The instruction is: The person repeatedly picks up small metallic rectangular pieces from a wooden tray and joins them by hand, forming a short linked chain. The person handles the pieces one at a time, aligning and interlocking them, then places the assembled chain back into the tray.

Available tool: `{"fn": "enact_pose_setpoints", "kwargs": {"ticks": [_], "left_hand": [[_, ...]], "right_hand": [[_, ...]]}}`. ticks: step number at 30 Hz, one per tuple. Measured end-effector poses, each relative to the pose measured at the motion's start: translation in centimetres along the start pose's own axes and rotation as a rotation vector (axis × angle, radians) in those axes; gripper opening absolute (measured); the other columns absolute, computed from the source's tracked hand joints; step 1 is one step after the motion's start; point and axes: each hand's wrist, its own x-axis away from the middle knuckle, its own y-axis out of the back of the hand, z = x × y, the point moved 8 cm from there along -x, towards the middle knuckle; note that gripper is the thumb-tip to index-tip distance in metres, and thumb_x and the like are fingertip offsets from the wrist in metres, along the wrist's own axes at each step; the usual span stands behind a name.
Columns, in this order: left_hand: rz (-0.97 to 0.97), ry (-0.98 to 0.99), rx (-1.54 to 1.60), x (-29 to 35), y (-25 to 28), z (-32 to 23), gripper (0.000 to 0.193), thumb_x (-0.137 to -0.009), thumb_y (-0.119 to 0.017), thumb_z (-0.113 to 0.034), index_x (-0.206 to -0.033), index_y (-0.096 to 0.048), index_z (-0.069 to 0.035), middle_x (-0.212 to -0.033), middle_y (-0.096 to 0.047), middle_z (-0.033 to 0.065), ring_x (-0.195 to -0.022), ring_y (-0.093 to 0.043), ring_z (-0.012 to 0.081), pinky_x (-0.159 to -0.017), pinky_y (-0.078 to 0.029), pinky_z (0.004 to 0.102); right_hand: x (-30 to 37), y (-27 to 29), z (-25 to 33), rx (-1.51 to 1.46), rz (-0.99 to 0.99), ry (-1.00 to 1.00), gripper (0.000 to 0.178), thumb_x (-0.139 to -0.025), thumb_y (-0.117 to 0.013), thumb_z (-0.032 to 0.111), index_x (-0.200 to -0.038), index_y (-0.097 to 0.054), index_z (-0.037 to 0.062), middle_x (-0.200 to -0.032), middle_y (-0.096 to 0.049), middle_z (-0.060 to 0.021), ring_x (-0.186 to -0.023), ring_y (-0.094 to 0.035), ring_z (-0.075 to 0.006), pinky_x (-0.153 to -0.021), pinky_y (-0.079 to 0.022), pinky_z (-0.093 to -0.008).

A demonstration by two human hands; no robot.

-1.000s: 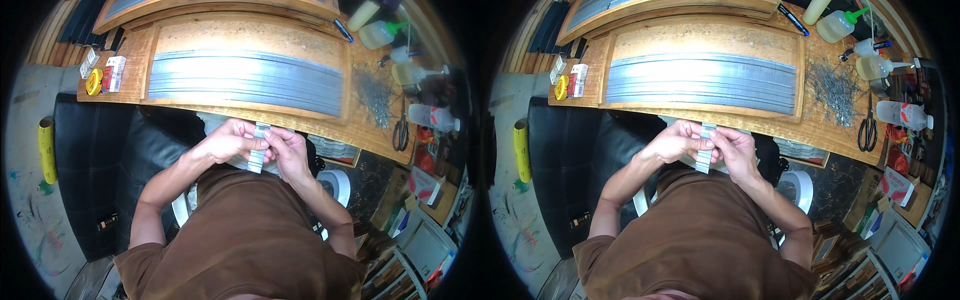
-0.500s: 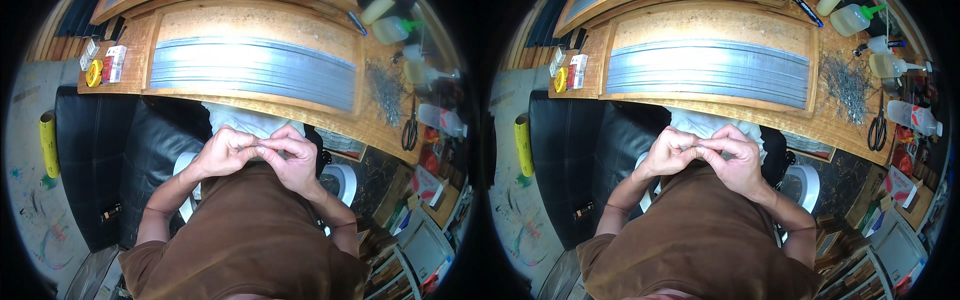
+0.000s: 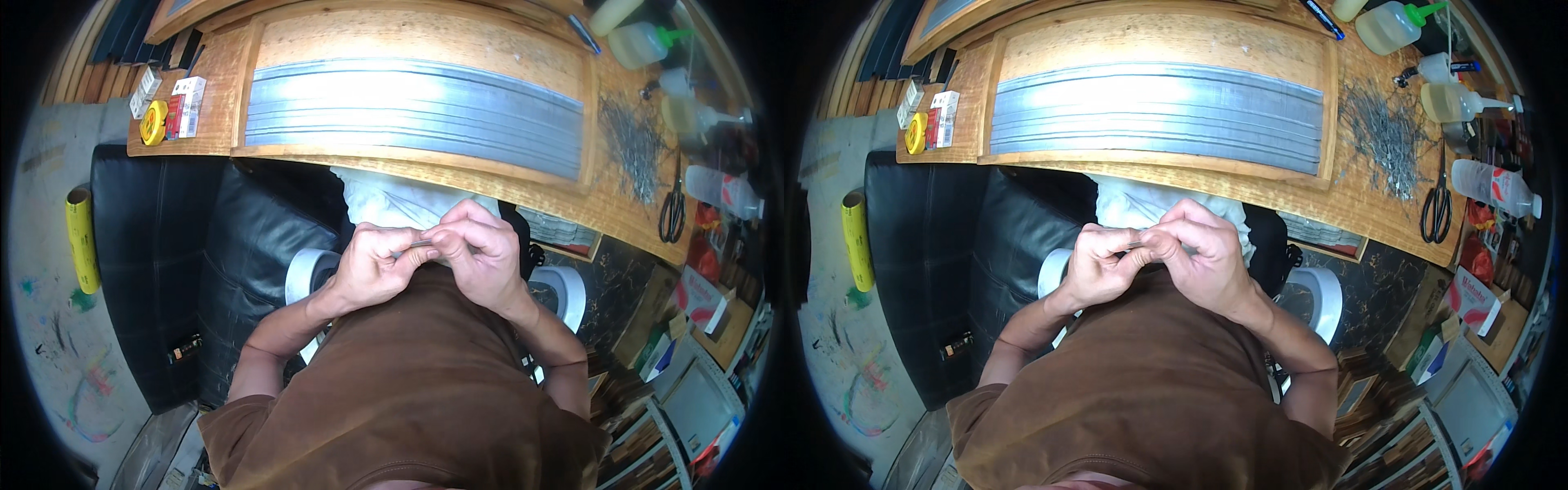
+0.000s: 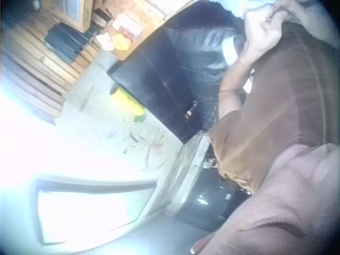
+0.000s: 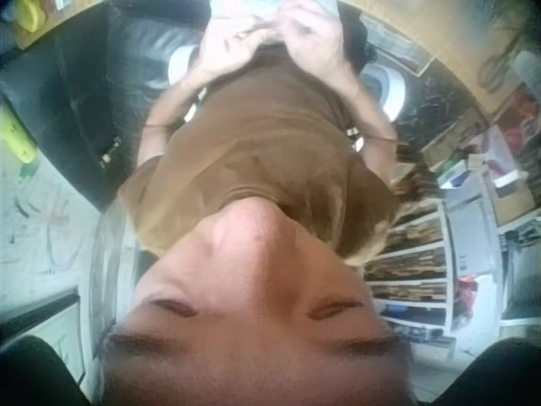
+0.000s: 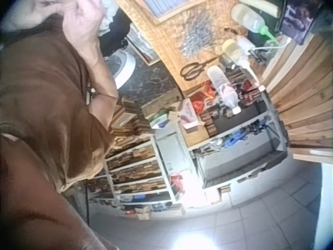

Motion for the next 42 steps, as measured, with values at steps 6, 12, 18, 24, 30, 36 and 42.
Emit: {"fn": "enact_pose_setpoints", "kwargs": {"ticks": [6,12,18,24,30,36,42], "left_hand": [[-0.034,-0.036,0.046,-0.1,0.1,-0.2,0.014,-0.092,-0.076,0.0,-0.106,-0.078,0.003,-0.087,-0.078,0.0195,-0.071,-0.075,0.0154,-0.062,-0.056,0.0278],[-0.008,-0.03,-0.023,0.1,0.1,-0.3,0.014,-0.091,-0.076,0.001,-0.105,-0.078,0.004,-0.089,-0.078,0.0198,-0.076,-0.079,0.0212,-0.065,-0.058,0.029],[-0.042,-0.011,-0.017,0.2,-0.1,-0.6,0.012,-0.091,-0.077,0.002,-0.103,-0.078,0.005,-0.087,-0.077,0.0204,-0.073,-0.078,0.0219,-0.063,-0.058,0.0292],[-0.106,-0.032,0.033,0.3,-0.3,-0.6,0.011,-0.091,-0.074,0.003,-0.102,-0.078,0.005,-0.086,-0.077,0.0207,-0.07,-0.077,0.0223,-0.062,-0.057,0.0299],[0.067,-0.097,-0.012,-0.7,-0.1,-0.5,0.011,-0.091,-0.074,0.001,-0.1,-0.078,0.004,-0.08,-0.075,0.0187,-0.067,-0.075,0.0237,-0.061,-0.055,0.032],[0.148,-0.016,0.111,-0.9,0.4,0.2,0.012,-0.093,-0.075,-0.004,-0.103,-0.079,0.002,-0.076,-0.074,0.0173,-0.064,-0.07,0.0144,-0.059,-0.052,0.0294],[0.226,0.012,-0.011,-0.8,0.7,0.5,0.005,-0.09,-0.071,0.001,-0.093,-0.075,0.003,-0.07,-0.069,0.0142,-0.059,-0.065,0.016,-0.055,-0.048,0.0295]], "right_hand": [[-0.7,0.5,1.0,-0.127,0.091,0.012,0.021,-0.09,-0.074,-0.002,-0.111,-0.077,-0.0024,-0.092,-0.068,-0.0107,-0.078,-0.067,-0.0168,-0.072,-0.054,-0.0274],[-0.5,0.5,1.3,-0.002,0.071,0.042,0.022,-0.083,-0.074,-0.006,-0.103,-0.08,0.0019,-0.09,-0.069,-0.0087,-0.078,-0.068,-0.0161,-0.068,-0.054,-0.0276],[-0.2,0.5,1.0,-0.003,0.028,0.055,0.02,-0.08,-0.077,-0.004,-0.099,-0.08,0.0018,-0.089,-0.07,-0.0078,-0.074,-0.068,-0.0147,-0.065,-0.054,-0.0268],[-0.3,0.5,1.6,0.06,-0.014,0.112,0.018,-0.081,-0.08,-0.003,-0.098,-0.08,0.002,-0.085,-0.069,-0.0062,-0.071,-0.066,-0.0134,-0.061,-0.053,-0.0261],[1.1,0.4,1.5,0.187,-0.076,0.218,0.018,-0.083,-0.087,0.005,-0.1,-0.08,0.0014,-0.085,-0.069,-0.0071,-0.07,-0.066,-0.0134,-0.06,-0.052,-0.0262],[0.4,0.1,1.6,0.05,-0.077,0.048,0.02,-0.084,-0.086,0.004,-0.103,-0.081,0.0012,-0.086,-0.069,-0.007,-0.071,-0.066,-0.0138,-0.062,-0.052,-0.0258],[0.2,-0.1,1.0,0.07,-0.026,0.017,0.021,-0.082,-0.087,0.001,-0.103,-0.082,0.0023,-0.086,-0.069,-0.0046,-0.075,-0.066,-0.0124,-0.065,-0.053,-0.0254]]}}
